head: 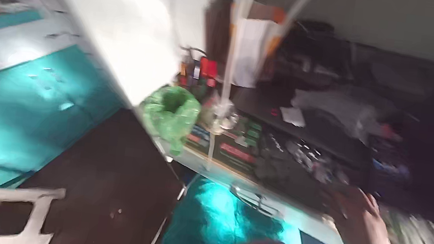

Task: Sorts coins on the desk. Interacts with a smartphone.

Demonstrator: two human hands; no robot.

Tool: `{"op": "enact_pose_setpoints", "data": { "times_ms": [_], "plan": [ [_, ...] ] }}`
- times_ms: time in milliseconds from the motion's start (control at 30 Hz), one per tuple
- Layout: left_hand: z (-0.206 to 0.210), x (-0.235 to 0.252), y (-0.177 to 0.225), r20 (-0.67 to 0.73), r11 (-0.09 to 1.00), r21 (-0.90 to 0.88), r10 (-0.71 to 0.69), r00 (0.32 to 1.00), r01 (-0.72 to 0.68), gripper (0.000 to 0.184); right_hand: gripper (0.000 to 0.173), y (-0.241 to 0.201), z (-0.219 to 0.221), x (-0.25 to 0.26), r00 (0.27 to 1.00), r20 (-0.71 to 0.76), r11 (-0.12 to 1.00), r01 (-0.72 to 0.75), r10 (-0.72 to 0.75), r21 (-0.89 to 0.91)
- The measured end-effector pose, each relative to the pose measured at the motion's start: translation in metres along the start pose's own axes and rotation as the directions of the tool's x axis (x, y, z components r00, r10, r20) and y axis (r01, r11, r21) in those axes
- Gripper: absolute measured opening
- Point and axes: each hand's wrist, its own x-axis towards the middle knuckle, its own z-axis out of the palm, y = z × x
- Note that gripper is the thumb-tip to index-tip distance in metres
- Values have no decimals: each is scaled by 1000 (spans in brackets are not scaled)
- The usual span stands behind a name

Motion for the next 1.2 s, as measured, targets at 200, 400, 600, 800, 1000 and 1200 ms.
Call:
{"op": "enact_pose_setpoints", "data": {
  "times_ms": [200,400,600,800,1000,1200],
  "plan": [
    [-1,14,2,-132,998,3,-68,989,69,28,26,20,-6,-18,989,-101,993,-114,109,-41],
    [12,35,6,-358,990,-20,-134,924,136,33,32,19,7,-7,986,-113,992,-126,122,-25],
    [25,51,10,-410,987,12,-140,901,159,52,34,22,14,8,993,-63,990,-107,102,-92],
    [38,64,20,-424,992,-53,-130,896,119,53,27,24,2,0,990,-22,987,-134,136,93],
    [59,69,28,-547,989,-92,-147,824,115,49,14,-7,-7,-38,966,171,921,118,-193,370],
    [56,56,24,-446,985,-142,-153,882,100,37,17,-21,-5,-42,861,322,909,313,-393,273]
  ]
}}
